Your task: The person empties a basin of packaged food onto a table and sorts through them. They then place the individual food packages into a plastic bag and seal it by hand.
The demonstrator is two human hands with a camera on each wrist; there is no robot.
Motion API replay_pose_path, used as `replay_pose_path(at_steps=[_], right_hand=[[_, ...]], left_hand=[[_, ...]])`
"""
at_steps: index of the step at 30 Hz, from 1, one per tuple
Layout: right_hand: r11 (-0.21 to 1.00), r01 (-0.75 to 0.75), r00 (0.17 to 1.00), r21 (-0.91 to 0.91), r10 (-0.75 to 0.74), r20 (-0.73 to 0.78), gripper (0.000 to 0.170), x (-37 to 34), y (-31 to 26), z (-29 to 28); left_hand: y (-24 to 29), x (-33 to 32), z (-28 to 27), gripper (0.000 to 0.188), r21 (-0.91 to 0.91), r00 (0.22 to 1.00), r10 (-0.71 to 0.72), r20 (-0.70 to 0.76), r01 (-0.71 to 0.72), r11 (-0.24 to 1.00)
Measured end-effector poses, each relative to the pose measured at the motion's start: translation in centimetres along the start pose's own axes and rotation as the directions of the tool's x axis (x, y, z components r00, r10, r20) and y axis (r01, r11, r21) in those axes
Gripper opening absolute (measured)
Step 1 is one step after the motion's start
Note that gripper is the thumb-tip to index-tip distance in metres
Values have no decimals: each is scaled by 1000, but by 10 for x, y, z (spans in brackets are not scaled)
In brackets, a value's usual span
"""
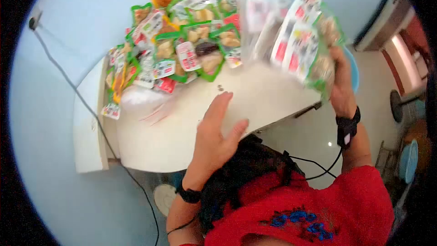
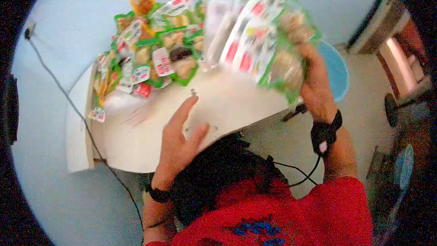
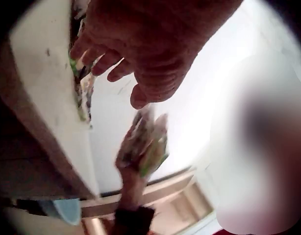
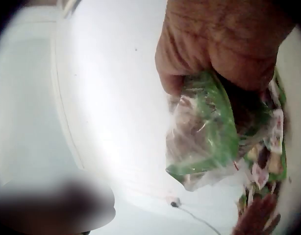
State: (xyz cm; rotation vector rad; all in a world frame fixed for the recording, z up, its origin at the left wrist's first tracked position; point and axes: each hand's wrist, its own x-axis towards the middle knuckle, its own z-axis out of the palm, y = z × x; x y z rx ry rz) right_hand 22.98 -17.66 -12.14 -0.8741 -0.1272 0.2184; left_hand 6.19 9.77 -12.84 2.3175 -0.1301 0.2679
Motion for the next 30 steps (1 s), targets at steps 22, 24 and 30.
replay_pose_path(at_steps=[22,24,30], right_hand=[[945,-174,900,-277,39,-434,49,123,26,-313],[908,-261,912,-327,122,-391,49,135,36,-322],[761,-441,891,-476,306,-336,48,136,52,-321]], left_hand=[[8,9,48,78,532,953,-122,278,-48,845],[6,9,45,78,501,953,-114,280,-44,864],[7,9,41,75,481,960,-108,259,-31,876]])
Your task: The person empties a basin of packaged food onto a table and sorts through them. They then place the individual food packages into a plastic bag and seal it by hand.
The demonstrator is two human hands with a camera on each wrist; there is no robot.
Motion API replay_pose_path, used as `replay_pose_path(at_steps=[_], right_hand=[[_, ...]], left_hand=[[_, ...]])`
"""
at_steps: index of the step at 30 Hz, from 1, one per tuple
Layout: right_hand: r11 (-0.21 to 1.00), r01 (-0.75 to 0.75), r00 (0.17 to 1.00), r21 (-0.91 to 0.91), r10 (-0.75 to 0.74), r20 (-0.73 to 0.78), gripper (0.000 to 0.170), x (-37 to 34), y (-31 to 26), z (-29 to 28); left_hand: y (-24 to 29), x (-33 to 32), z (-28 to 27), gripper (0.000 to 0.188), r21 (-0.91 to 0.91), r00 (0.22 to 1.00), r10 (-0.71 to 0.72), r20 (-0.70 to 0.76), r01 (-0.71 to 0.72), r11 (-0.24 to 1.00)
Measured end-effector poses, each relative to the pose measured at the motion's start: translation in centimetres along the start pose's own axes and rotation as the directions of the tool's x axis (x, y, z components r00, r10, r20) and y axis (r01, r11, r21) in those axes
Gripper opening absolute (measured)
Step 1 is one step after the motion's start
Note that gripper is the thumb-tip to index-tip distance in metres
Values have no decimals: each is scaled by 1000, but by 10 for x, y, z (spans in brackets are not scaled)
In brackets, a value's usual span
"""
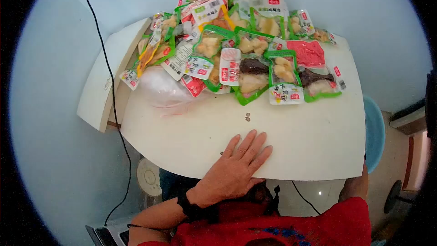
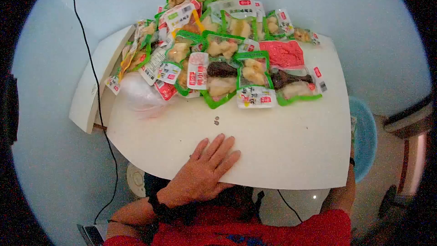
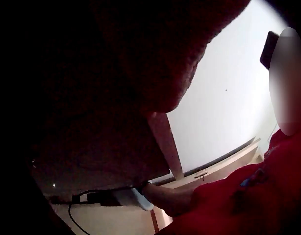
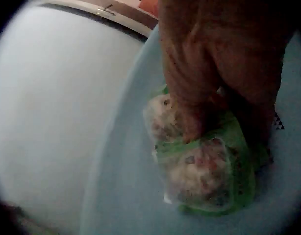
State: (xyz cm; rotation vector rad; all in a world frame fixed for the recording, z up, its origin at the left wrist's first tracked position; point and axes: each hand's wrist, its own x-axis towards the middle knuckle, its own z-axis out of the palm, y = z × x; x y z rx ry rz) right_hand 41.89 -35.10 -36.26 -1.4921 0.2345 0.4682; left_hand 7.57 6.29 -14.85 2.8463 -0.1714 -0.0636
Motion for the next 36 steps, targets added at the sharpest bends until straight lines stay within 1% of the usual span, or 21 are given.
replay_pose_path(at_steps=[2,5,8,11,13,16,18,20,22,23,24,26,28,29,30,31,32,34,35,36], right_hand=[[999,-23,1000,-45,24,15,48,-5,3,1],[993,-46,998,-113,49,28,48,-13,5,-5],[986,-30,999,-165,35,27,47,-16,1,-18],[970,28,999,-242,-32,-12,47,-20,-6,-39],[942,91,989,-324,-123,-80,47,-11,-6,-73],[928,132,960,-349,-207,-188,45,-5,-32,-116],[984,130,972,-118,-150,-182,41,-27,-87,-102],[948,294,946,-124,-307,-102,37,-52,-133,-62],[885,441,895,-148,-446,0,36,-147,-182,77],[872,447,894,-199,-445,57,36,-167,-196,118],[854,457,889,-248,-443,113,36,-187,-210,158],[796,518,844,-313,-416,339,33,-226,-218,237],[721,615,731,-320,-370,574,27,-258,-207,307],[693,658,654,-294,-333,679,24,-268,-196,338],[672,694,564,-259,-285,775,21,-273,-183,367],[616,756,469,-220,-276,839,21,-272,-168,394],[561,810,368,-169,-263,892,20,-272,-155,421],[335,941,158,-38,-339,927,21,-282,-140,472],[252,967,134,-44,-350,927,20,-281,-130,496],[164,985,107,-50,-360,927,20,-275,-117,517]], left_hand=[[-1,0,-2,74,13,1000,10,29,-10,1000],[-1,-1,-2,75,-26,1000,11,-18,-12,1000],[-2,-4,-2,75,-58,999,23,-37,-25,998],[-3,-6,-1,73,-59,996,39,-75,-43,997],[-4,-8,-1,72,-52,994,48,-103,-53,997],[-5,-12,4,72,-39,987,64,-149,-70,997],[-7,-14,7,71,-46,980,79,-180,-89,995],[-9,-16,8,70,-66,972,94,-215,-111,992],[-11,-19,13,66,-149,953,103,-286,-151,977],[-14,-20,15,64,-188,941,103,-323,-171,967],[-18,-21,19,59,-264,919,86,-385,-199,944],[-28,-22,28,51,-401,867,34,-497,-265,877],[-39,-35,27,42,-381,826,-60,-561,-194,904],[-47,-45,26,38,-374,800,-107,-590,-154,914],[-57,-54,23,27,-343,746,-158,-647,-99,934],[-67,-65,18,25,-361,713,-222,-665,-47,931],[-78,-76,12,23,-378,675,-282,-681,5,926],[-106,-94,10,22,-358,597,-343,-726,98,928],[-117,-100,10,22,-348,552,-366,-749,142,927],[-122,-104,11,22,-430,531,-434,-728,140,892]])
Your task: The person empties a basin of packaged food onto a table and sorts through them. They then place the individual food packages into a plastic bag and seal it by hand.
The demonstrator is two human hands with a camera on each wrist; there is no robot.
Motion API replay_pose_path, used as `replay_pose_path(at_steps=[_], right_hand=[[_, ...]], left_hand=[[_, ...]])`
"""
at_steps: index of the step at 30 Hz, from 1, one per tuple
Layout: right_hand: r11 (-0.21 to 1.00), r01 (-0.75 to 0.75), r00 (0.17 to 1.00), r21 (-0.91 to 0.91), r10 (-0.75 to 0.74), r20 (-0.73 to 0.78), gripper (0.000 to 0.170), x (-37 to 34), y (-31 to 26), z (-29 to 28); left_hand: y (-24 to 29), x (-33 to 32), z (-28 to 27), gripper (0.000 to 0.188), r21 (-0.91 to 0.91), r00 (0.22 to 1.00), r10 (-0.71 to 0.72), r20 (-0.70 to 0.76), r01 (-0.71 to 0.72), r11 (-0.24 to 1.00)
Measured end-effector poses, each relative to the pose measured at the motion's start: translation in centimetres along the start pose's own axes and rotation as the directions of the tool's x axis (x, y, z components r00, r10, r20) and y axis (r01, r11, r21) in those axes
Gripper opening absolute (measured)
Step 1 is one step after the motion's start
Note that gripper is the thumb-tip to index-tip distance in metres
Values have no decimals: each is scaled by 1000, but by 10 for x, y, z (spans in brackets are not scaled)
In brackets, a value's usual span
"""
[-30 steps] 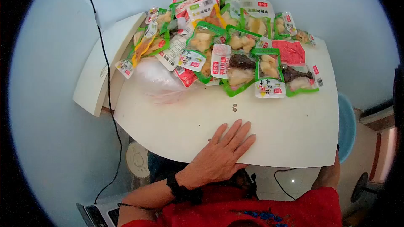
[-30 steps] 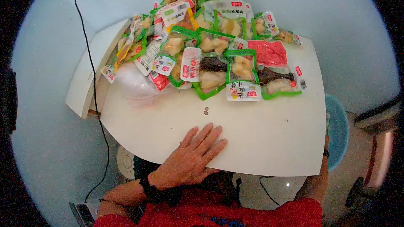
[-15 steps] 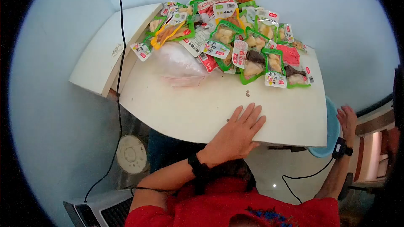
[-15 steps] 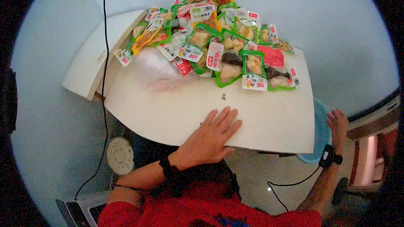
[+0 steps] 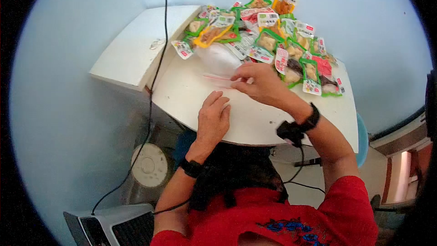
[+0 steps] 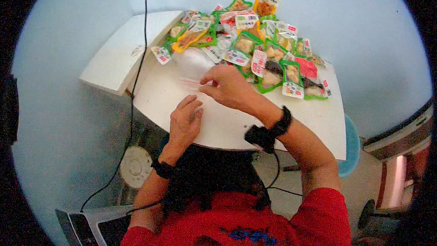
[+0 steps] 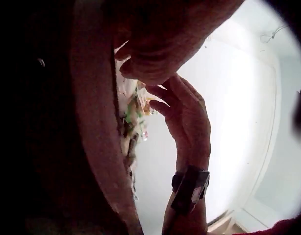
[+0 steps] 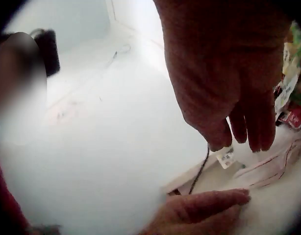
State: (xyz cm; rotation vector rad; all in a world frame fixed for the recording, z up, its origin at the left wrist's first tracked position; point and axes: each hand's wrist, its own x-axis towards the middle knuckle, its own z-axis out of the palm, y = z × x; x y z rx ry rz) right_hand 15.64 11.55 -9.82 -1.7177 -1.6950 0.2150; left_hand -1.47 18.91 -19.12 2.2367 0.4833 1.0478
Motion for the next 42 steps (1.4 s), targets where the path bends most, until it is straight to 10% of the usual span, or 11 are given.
replay_pose_path(at_steps=[6,15,21,42], right_hand=[[797,68,996,-600,-93,-10,16,39,33,67],[1000,-4,993,-2,4,-121,11,43,30,28],[736,-65,969,674,207,-133,17,47,44,8],[937,83,931,338,49,-363,16,36,22,-70]], left_hand=[[-1,-2,-6,19,-5,996,-71,-54,71,997],[-2,2,-4,25,16,990,-121,-66,123,992],[7,5,-6,62,-142,958,-274,-88,260,955],[31,97,-26,116,272,990,109,-86,-82,959]])
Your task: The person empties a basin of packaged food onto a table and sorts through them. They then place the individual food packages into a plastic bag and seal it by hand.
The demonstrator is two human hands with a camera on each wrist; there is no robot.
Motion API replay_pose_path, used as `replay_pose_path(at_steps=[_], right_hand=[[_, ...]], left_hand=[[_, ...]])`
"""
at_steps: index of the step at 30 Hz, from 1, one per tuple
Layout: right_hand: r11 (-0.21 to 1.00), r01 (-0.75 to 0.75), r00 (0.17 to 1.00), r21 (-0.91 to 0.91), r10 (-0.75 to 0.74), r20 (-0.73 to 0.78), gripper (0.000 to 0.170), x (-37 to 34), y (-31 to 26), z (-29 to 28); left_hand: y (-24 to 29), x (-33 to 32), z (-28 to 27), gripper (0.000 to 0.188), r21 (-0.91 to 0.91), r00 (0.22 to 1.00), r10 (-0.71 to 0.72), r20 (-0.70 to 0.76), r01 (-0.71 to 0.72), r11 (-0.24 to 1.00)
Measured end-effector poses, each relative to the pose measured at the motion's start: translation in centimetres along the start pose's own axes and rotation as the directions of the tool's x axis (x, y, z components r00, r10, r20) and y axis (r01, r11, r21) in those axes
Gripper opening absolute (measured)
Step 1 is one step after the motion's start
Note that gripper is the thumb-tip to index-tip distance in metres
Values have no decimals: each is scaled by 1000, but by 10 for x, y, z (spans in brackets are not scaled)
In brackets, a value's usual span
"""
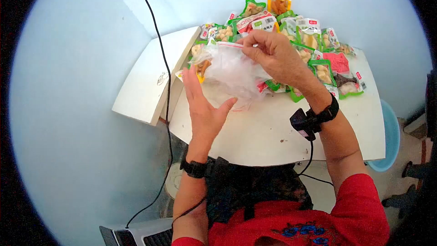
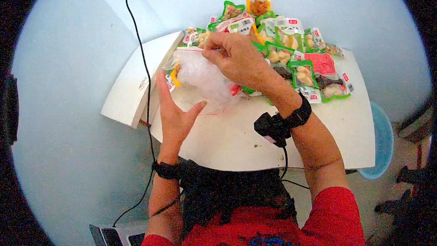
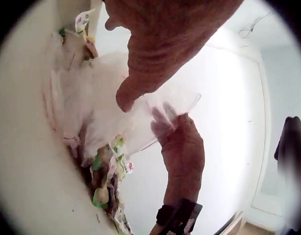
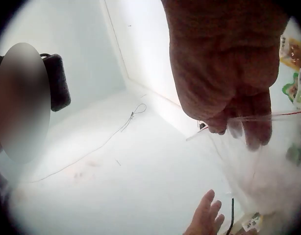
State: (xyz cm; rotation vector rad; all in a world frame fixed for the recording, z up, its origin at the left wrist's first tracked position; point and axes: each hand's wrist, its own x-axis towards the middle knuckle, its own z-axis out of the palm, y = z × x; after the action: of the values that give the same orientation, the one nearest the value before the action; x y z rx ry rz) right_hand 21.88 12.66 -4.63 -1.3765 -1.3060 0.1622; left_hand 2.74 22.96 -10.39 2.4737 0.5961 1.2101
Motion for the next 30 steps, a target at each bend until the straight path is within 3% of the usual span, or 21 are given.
replay_pose_path(at_steps=[3,5,6,8,11,14,15,17,20,26,30], right_hand=[[991,44,999,-123,-41,32,11,-1,-10,-10],[990,81,996,-115,-76,47,10,-3,-16,-13],[989,99,994,-109,-93,54,10,-4,-19,-14],[976,188,981,-106,-192,-29,11,-5,-24,-14],[964,244,936,-101,-262,-234,11,-4,-32,-28],[968,253,855,2,-222,-469,11,-6,-45,-56],[952,305,809,9,-254,-530,15,-6,-46,-67],[976,215,781,13,-164,-603,17,-12,-43,-91],[984,173,728,38,-102,-678,18,-12,-36,-105],[984,171,716,56,-85,-693,19,-10,-31,-105],[982,183,707,41,-103,-699,19,-10,-28,-106]], left_hand=[[8,18,-7,113,45,994,89,64,-92,995],[9,29,-7,108,145,972,196,130,-215,966],[7,35,-4,104,109,964,206,170,-226,968],[2,43,6,98,38,941,231,248,-247,968],[-1,42,17,91,82,930,154,332,-191,978],[-5,23,19,61,55,953,235,191,-249,967],[-12,17,19,60,60,947,201,251,-222,973],[-28,5,16,58,77,919,127,374,-168,983],[-30,-11,14,64,164,949,-76,305,26,986],[-21,-20,18,51,349,886,-18,463,-164,923],[-16,-21,21,45,219,938,22,345,-103,970]])
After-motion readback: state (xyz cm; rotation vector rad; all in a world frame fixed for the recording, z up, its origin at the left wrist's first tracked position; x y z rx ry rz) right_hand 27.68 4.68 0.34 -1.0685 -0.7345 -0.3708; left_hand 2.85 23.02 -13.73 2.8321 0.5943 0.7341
